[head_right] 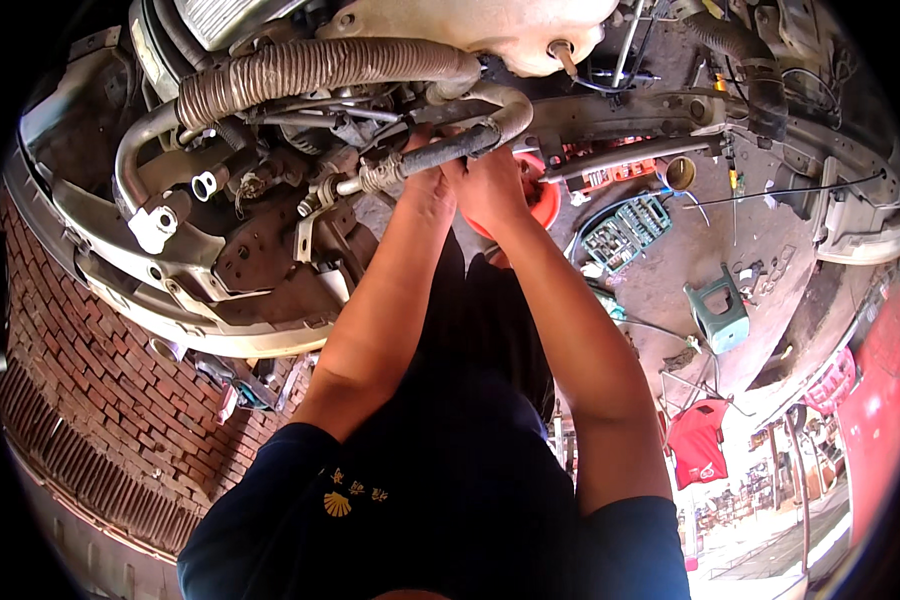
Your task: The person works on a car engine by hand, cleaning components with a cloth and handling various metal parts. The person reaches into a basin to retrieve fasteners and fits them onto the engine assembly.
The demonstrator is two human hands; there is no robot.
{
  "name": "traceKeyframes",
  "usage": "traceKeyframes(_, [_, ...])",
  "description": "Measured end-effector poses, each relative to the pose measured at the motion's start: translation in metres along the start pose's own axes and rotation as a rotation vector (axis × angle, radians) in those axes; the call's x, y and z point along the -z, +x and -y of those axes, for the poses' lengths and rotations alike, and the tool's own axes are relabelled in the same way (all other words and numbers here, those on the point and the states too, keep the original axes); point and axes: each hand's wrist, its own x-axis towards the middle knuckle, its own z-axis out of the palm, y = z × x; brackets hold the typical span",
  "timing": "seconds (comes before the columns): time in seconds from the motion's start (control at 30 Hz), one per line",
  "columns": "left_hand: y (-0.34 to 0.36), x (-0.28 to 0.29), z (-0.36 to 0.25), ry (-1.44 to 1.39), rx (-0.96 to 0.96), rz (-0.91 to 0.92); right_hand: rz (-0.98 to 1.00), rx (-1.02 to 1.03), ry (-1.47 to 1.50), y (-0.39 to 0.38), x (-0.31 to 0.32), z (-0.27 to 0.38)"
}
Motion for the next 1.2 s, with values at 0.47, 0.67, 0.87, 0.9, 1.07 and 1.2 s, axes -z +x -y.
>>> traceKeyframes(0.47, [-0.011, 0.019, -0.028, 0.354, -0.054, 0.234, 0.059, -0.042, 0.064, -0.004, -0.016, 0.012])
traceKeyframes(0.67, [-0.008, 0.041, -0.051, 0.949, -0.289, 0.347, 0.042, -0.040, -0.028, 0.007, -0.023, 0.042])
traceKeyframes(0.87, [0.003, 0.064, -0.045, 0.879, -0.339, 0.323, -0.010, 0.007, -0.031, 0.022, -0.031, 0.058])
traceKeyframes(0.9, [0.004, 0.064, -0.044, 0.874, -0.344, 0.320, -0.002, 0.004, -0.023, 0.021, -0.030, 0.057])
traceKeyframes(1.07, [0.007, 0.066, -0.039, 0.860, -0.379, 0.309, 0.006, 0.059, -0.136, 0.017, -0.027, 0.062])
traceKeyframes(1.2, [0.008, 0.069, -0.038, 0.863, -0.397, 0.299, 0.022, 0.099, -0.264, 0.017, -0.030, 0.068])
